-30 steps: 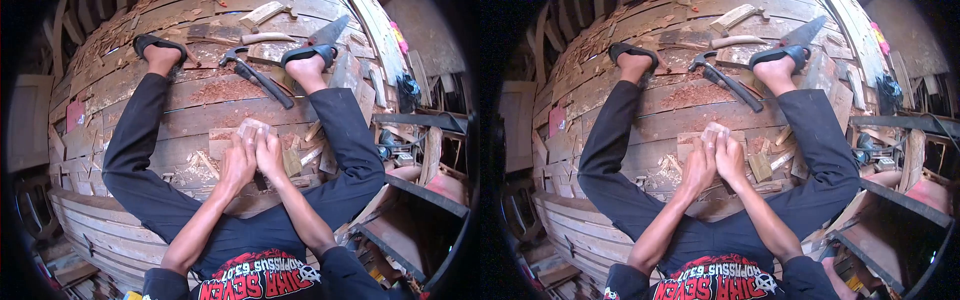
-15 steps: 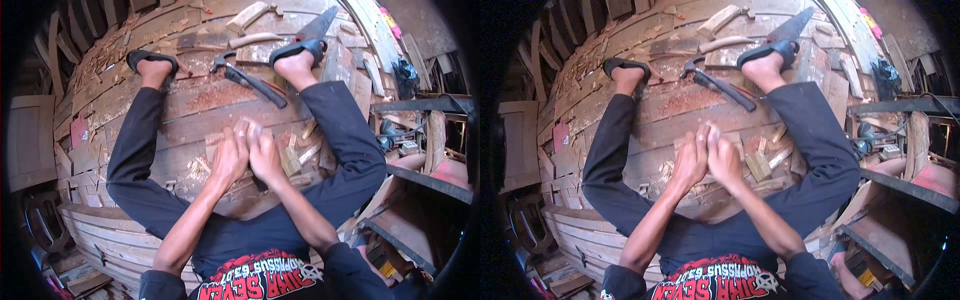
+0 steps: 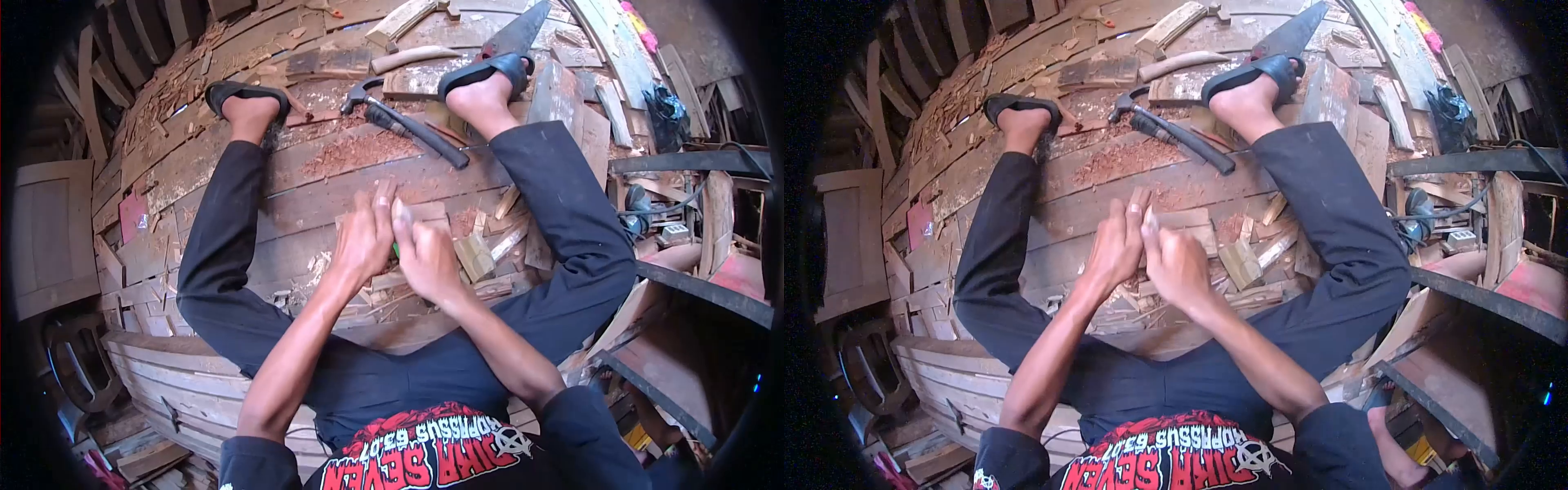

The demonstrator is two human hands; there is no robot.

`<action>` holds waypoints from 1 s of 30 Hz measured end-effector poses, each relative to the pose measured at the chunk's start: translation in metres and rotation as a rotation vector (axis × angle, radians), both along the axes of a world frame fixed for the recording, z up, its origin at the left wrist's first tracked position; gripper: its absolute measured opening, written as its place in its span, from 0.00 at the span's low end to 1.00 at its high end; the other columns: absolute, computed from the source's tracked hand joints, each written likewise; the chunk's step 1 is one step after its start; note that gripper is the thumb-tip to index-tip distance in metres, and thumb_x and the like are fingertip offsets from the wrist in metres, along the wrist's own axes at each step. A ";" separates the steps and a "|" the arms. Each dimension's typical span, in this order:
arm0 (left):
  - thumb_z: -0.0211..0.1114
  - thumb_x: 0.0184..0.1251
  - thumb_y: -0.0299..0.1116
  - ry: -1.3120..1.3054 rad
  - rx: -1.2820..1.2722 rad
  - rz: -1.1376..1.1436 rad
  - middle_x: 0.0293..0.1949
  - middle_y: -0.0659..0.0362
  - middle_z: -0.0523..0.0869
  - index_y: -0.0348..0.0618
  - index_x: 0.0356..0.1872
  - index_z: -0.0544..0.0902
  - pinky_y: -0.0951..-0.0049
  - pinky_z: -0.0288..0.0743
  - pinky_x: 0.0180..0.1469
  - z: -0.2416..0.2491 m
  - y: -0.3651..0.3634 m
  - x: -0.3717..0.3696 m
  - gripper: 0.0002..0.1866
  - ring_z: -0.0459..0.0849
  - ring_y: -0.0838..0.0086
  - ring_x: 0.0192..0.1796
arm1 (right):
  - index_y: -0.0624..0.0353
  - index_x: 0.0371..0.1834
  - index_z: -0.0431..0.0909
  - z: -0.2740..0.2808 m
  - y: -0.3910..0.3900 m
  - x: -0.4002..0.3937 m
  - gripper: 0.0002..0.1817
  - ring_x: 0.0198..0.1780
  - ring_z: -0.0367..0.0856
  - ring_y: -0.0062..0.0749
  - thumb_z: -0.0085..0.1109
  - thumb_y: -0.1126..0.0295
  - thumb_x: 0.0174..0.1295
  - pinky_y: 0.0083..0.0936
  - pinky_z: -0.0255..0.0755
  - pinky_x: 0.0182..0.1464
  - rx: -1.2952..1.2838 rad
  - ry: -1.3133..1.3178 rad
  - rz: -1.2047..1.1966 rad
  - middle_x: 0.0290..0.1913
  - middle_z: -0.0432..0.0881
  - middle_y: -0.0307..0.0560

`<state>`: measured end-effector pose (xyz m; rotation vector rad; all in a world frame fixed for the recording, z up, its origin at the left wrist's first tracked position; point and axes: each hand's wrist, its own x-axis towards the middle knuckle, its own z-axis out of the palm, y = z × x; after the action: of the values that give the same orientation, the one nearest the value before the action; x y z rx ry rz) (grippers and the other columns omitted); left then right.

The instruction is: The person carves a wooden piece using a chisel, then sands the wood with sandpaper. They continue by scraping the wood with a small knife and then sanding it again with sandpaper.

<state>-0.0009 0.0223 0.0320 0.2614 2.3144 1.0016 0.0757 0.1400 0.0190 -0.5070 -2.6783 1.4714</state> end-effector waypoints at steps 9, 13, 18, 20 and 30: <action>0.35 0.90 0.47 0.004 -0.076 -0.029 0.64 0.25 0.77 0.40 0.77 0.71 0.40 0.74 0.62 0.005 0.012 0.001 0.30 0.82 0.29 0.60 | 0.67 0.29 0.84 -0.011 0.017 -0.023 0.31 0.31 0.85 0.68 0.46 0.52 0.83 0.56 0.75 0.35 -0.093 -0.052 -0.084 0.26 0.82 0.72; 0.35 0.90 0.47 0.054 -0.061 -0.046 0.61 0.25 0.78 0.40 0.78 0.71 0.41 0.76 0.61 -0.011 0.001 -0.002 0.30 0.83 0.30 0.59 | 0.67 0.27 0.82 -0.006 0.005 -0.007 0.33 0.30 0.85 0.67 0.44 0.51 0.84 0.55 0.74 0.33 -0.089 0.010 -0.073 0.24 0.80 0.70; 0.34 0.90 0.47 0.137 -0.001 -0.073 0.63 0.26 0.78 0.41 0.79 0.71 0.43 0.76 0.62 -0.006 0.003 0.001 0.30 0.83 0.31 0.61 | 0.68 0.26 0.81 -0.004 0.005 -0.013 0.33 0.30 0.84 0.69 0.45 0.51 0.83 0.54 0.74 0.33 -0.132 -0.064 -0.104 0.24 0.80 0.70; 0.34 0.90 0.47 0.043 -0.032 -0.038 0.62 0.27 0.78 0.39 0.78 0.72 0.42 0.75 0.62 0.004 0.005 0.008 0.31 0.83 0.31 0.60 | 0.67 0.27 0.82 -0.008 -0.003 -0.002 0.33 0.30 0.85 0.67 0.45 0.51 0.84 0.54 0.74 0.33 -0.077 0.003 -0.046 0.24 0.80 0.70; 0.36 0.89 0.49 0.086 0.034 -0.064 0.54 0.34 0.81 0.39 0.70 0.73 0.46 0.74 0.56 -0.027 -0.002 0.004 0.28 0.82 0.36 0.52 | 0.73 0.39 0.84 -0.041 0.039 -0.039 0.33 0.42 0.91 0.59 0.50 0.48 0.82 0.50 0.79 0.44 -0.057 -0.041 -0.312 0.38 0.88 0.74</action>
<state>0.0031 0.0199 0.0050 0.3974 2.3520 1.0163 0.0368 0.1787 -0.0215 -0.9198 -2.4475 1.4618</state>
